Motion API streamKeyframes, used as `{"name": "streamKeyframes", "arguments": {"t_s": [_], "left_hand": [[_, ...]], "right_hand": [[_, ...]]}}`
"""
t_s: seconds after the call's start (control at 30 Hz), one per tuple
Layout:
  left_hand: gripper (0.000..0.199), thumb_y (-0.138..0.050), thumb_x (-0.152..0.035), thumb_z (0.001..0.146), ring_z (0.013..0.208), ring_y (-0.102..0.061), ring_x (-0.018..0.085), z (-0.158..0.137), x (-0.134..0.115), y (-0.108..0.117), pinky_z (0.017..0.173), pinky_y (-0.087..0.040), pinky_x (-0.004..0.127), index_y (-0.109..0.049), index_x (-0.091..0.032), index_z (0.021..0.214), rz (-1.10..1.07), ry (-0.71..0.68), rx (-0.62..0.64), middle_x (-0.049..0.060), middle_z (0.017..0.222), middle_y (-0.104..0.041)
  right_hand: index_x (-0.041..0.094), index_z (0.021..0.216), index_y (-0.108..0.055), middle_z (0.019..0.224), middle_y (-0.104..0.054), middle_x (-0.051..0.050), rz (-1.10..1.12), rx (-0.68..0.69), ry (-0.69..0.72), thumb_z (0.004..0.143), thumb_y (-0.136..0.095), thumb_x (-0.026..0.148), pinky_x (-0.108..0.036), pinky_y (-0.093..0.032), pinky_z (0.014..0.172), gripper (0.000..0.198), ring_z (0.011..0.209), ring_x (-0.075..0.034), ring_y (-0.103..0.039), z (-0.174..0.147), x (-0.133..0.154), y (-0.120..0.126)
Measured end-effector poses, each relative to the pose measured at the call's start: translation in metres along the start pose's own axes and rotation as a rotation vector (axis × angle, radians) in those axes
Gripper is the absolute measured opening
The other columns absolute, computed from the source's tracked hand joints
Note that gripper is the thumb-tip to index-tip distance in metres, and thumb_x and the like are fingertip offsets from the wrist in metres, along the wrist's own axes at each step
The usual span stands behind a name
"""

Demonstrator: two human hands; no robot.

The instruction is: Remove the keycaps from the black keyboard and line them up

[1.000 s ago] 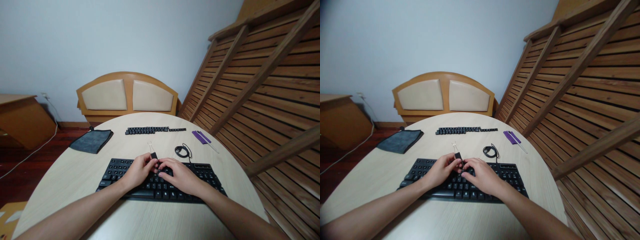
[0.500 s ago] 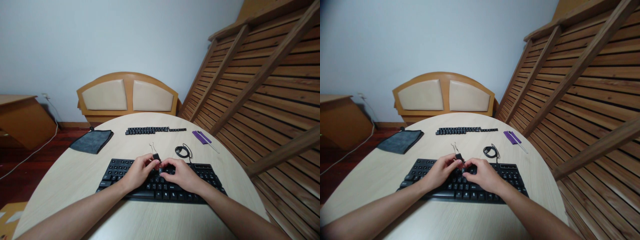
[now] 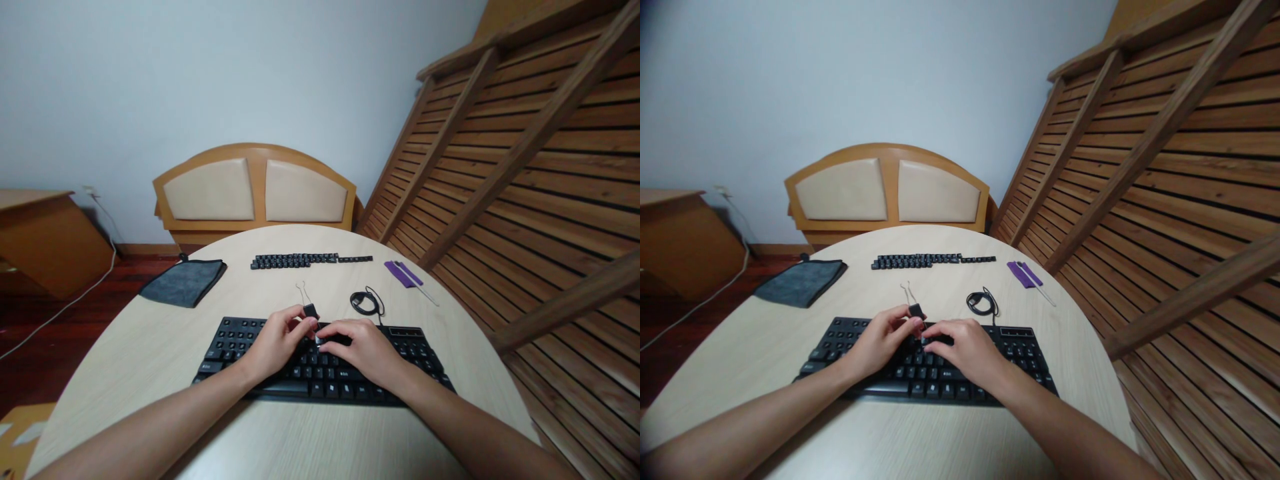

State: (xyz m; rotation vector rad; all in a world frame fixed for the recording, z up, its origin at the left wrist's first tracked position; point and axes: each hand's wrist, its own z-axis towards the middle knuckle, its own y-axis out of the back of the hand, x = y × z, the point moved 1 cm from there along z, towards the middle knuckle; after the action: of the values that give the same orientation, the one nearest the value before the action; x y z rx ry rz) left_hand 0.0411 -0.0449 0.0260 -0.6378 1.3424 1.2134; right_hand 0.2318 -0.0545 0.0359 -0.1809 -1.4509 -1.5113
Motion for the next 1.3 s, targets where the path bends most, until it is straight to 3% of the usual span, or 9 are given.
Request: {"name": "streamKeyframes", "arguments": {"t_s": [0.27,0.47,0.8,0.9,1.03,1.2,1.3], "left_hand": [[0.027,-0.055,-0.039,0.091,0.069,-0.061,0.016,0.001,0.002,-0.001,0.064,-0.047,0.026,-0.062,-0.015,0.081,-0.03,0.033,-0.018,0.001,0.074,-0.065],[0.027,-0.054,-0.039,0.091,0.069,-0.06,0.016,-0.001,0.002,-0.003,0.062,-0.047,0.025,-0.063,-0.015,0.082,-0.006,0.021,0.002,0.002,0.074,-0.065],[0.027,-0.053,-0.04,0.091,0.077,-0.065,0.02,0.003,0.007,-0.001,0.07,-0.048,0.029,-0.062,-0.015,0.086,-0.008,0.048,-0.066,0.004,0.079,-0.069],[0.029,-0.052,-0.04,0.092,0.076,-0.062,0.019,0.003,0.005,0.0,0.07,-0.046,0.029,-0.063,-0.015,0.082,0.098,0.038,-0.111,0.003,0.078,-0.068],[0.027,-0.051,-0.037,0.093,0.076,-0.058,0.018,0.003,0.004,-0.001,0.07,-0.044,0.029,-0.062,-0.015,0.079,0.183,0.017,-0.099,0.002,0.077,-0.065],[0.027,-0.051,-0.036,0.093,0.075,-0.057,0.018,0.003,0.008,-0.002,0.069,-0.043,0.029,-0.061,-0.016,0.08,0.198,0.005,-0.074,0.002,0.078,-0.064],[0.027,-0.05,-0.037,0.093,0.075,-0.057,0.018,0.003,0.009,-0.002,0.069,-0.043,0.029,-0.061,-0.016,0.079,0.205,0.013,-0.076,0.002,0.078,-0.065]], "right_hand": [[0.029,0.104,-0.072,0.102,-0.075,0.002,-0.064,-0.004,0.033,0.084,-0.069,0.028,-0.029,-0.051,0.085,0.02,0.092,-0.018,-0.07,-0.001,0.0,-0.001],[0.026,0.096,-0.073,0.094,-0.075,0.001,-0.012,0.0,0.001,0.086,-0.067,0.032,-0.027,-0.05,0.079,0.013,0.084,-0.017,-0.069,-0.001,0.004,0.001],[0.022,0.09,-0.072,0.112,-0.07,-0.004,0.224,-0.024,-0.036,0.085,-0.067,0.034,-0.036,-0.044,0.1,0.014,0.108,-0.021,-0.062,0.003,0.004,0.007],[0.021,0.093,-0.071,0.103,-0.071,-0.004,0.222,-0.048,-0.086,0.086,-0.064,0.036,-0.033,-0.049,0.089,0.017,0.098,-0.02,-0.065,0.01,-0.003,0.015],[0.017,0.097,-0.068,0.092,-0.071,-0.004,0.121,-0.134,-0.13,0.085,-0.063,0.034,-0.029,-0.05,0.075,0.021,0.08,-0.017,-0.064,0.036,-0.026,0.03],[0.013,0.112,-0.067,0.088,-0.072,-0.007,-0.104,-0.155,-0.152,0.083,-0.062,0.025,-0.029,-0.05,0.073,0.032,0.075,-0.017,-0.065,0.081,-0.067,0.044],[0.014,0.107,-0.072,0.085,-0.074,-0.007,-0.325,-0.122,-0.165,0.082,-0.061,0.02,-0.027,-0.048,0.075,0.027,0.076,-0.018,-0.066,0.105,-0.084,0.046]]}}
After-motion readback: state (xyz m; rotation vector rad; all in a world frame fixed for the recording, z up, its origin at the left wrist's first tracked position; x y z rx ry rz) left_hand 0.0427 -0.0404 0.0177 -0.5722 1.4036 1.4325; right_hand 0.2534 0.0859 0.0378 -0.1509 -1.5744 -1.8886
